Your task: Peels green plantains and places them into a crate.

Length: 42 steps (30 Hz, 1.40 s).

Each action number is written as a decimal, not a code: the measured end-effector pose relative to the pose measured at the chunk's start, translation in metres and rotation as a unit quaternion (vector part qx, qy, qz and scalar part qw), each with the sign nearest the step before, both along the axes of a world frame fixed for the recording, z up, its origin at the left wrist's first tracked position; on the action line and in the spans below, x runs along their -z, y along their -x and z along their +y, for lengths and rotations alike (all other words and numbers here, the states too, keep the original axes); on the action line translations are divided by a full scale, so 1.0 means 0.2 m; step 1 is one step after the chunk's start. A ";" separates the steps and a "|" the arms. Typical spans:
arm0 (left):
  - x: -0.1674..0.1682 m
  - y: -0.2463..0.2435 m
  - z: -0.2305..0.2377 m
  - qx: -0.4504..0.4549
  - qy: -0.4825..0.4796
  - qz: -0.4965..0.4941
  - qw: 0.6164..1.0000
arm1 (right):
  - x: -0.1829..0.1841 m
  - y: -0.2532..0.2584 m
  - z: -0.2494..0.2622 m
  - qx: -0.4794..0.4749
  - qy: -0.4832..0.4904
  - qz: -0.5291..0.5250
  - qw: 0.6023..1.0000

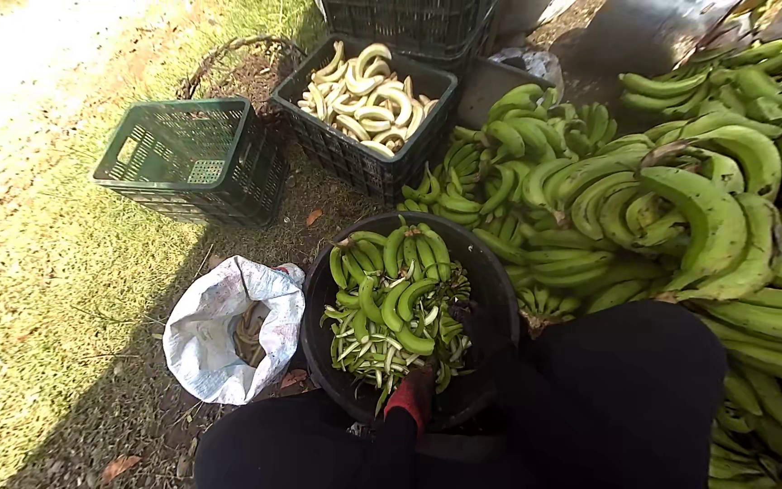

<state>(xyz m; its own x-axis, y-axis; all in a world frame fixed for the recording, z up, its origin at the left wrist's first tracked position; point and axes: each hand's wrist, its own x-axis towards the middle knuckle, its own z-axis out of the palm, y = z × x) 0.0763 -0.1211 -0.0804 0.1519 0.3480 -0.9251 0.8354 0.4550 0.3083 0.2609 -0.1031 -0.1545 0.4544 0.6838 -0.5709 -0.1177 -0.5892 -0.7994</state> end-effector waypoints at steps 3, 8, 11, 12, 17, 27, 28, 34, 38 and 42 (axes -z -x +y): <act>0.04 0.20 0.09 0.130 -0.069 0.041 0.988 | -0.02 -0.11 0.04 -0.131 0.100 -0.152 0.974; -0.19 0.39 0.43 0.119 -0.151 -0.013 0.981 | -0.13 0.00 0.16 -0.174 0.100 -0.237 0.951; -0.38 0.48 0.63 0.089 -0.196 -0.070 0.974 | -0.06 0.17 0.31 -0.092 0.050 -0.139 0.985; -0.41 0.50 0.68 0.085 -0.220 -0.085 0.968 | -0.03 0.22 0.37 -0.068 0.064 -0.116 0.989; -0.49 0.52 0.74 -0.001 -0.317 -0.103 0.943 | 0.11 0.43 0.59 0.096 0.148 -0.103 0.979; -0.63 0.42 0.76 0.112 -0.375 -0.089 0.916 | -0.27 0.46 0.61 0.096 0.196 -0.215 0.952; -0.63 0.42 0.75 0.119 -0.372 -0.087 0.917 | -0.20 0.38 0.57 0.036 0.203 -0.118 0.971; -0.57 0.41 0.70 0.120 -0.352 -0.080 0.925 | 0.22 0.24 0.26 0.158 -0.017 0.096 0.983; -0.47 0.39 0.67 0.085 -0.319 -0.128 0.935 | 0.12 0.07 0.11 0.184 -0.192 0.321 0.909; -0.34 0.30 0.61 0.041 -0.293 -0.200 0.934 | -0.59 0.08 0.14 0.280 -0.169 0.403 0.855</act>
<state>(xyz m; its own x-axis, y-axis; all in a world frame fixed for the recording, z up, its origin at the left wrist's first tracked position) 0.0154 0.0008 -0.0119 0.4939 0.7484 -0.4427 0.6242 0.0493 0.7797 0.2442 -0.0760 -0.0355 0.3164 0.6754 -0.6661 -0.8986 -0.0116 -0.4386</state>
